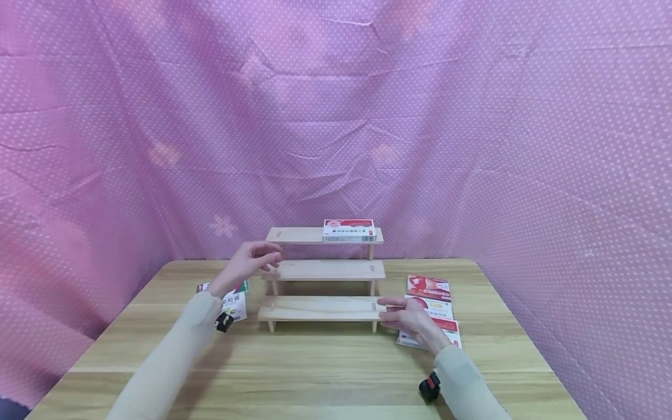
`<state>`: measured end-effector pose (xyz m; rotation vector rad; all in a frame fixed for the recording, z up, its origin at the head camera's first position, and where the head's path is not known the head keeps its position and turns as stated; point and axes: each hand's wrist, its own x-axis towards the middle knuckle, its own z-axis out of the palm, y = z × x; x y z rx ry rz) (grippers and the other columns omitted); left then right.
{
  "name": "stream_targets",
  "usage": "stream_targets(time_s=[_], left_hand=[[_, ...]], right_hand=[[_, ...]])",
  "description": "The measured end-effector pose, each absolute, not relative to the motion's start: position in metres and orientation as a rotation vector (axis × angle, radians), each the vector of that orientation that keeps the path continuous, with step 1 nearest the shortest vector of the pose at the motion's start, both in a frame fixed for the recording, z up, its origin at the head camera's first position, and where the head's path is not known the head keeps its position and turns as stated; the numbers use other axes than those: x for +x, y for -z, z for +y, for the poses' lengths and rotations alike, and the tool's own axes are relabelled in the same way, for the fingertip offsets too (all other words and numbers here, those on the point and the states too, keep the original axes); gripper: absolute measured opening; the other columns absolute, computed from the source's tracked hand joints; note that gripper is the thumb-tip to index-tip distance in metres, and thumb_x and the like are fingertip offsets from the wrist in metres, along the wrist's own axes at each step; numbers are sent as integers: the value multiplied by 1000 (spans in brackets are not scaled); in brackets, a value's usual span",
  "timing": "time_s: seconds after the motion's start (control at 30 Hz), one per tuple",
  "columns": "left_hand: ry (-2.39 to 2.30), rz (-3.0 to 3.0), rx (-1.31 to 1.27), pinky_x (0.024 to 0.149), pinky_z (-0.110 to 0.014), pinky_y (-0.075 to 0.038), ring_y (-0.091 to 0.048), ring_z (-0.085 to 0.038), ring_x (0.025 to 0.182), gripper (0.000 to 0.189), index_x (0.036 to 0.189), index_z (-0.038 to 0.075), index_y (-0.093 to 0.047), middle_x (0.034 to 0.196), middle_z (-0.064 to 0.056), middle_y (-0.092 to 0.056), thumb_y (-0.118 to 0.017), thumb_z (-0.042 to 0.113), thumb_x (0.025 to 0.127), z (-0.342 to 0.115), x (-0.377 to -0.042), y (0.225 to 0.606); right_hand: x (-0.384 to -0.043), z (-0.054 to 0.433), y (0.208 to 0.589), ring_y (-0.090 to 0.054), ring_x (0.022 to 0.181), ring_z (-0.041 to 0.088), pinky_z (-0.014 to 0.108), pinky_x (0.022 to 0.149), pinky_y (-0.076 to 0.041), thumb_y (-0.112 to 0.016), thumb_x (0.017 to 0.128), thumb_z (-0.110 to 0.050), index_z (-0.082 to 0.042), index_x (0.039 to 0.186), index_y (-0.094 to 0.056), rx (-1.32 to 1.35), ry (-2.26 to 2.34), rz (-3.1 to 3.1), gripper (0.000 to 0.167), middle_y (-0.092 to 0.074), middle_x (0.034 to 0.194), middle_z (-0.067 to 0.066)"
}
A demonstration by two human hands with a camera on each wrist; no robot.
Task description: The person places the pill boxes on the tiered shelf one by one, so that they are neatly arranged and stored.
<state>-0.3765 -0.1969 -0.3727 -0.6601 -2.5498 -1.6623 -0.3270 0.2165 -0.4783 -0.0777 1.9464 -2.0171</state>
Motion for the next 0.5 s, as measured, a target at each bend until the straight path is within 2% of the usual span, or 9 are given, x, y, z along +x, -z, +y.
stream_targets(time_s=[0.1, 0.23, 0.5], left_hand=[[1653, -2563, -645, 81, -37, -60, -69, -23, 94, 37, 126, 1, -61, 113, -24, -68, -62, 25, 97, -208, -370, 377], [1661, -2588, -616, 81, -34, -60, -69, -21, 94, 39, 128, 0, -59, 112, -19, -69, -61, 25, 98, -220, -364, 382], [1673, -2646, -570, 82, -36, -59, -68, -23, 95, 39, 128, 2, -60, 112, -19, -70, -63, 25, 96, -246, -352, 400]], right_hand=[[-326, 216, 478, -67, 102, 19, 38, 95, -56, -63, 91, 0, 8, 137, -50, -74, 2012, 1949, 48, -63, 118, 16], [-326, 216, 477, -67, 102, 20, 38, 95, -56, -63, 92, 0, 9, 137, -49, -77, 2013, 1952, 48, -62, 119, 17], [-326, 214, 476, -66, 103, 18, 37, 94, -56, -62, 92, 1, 10, 139, -46, -101, 2017, 1945, 50, -62, 123, 17]])
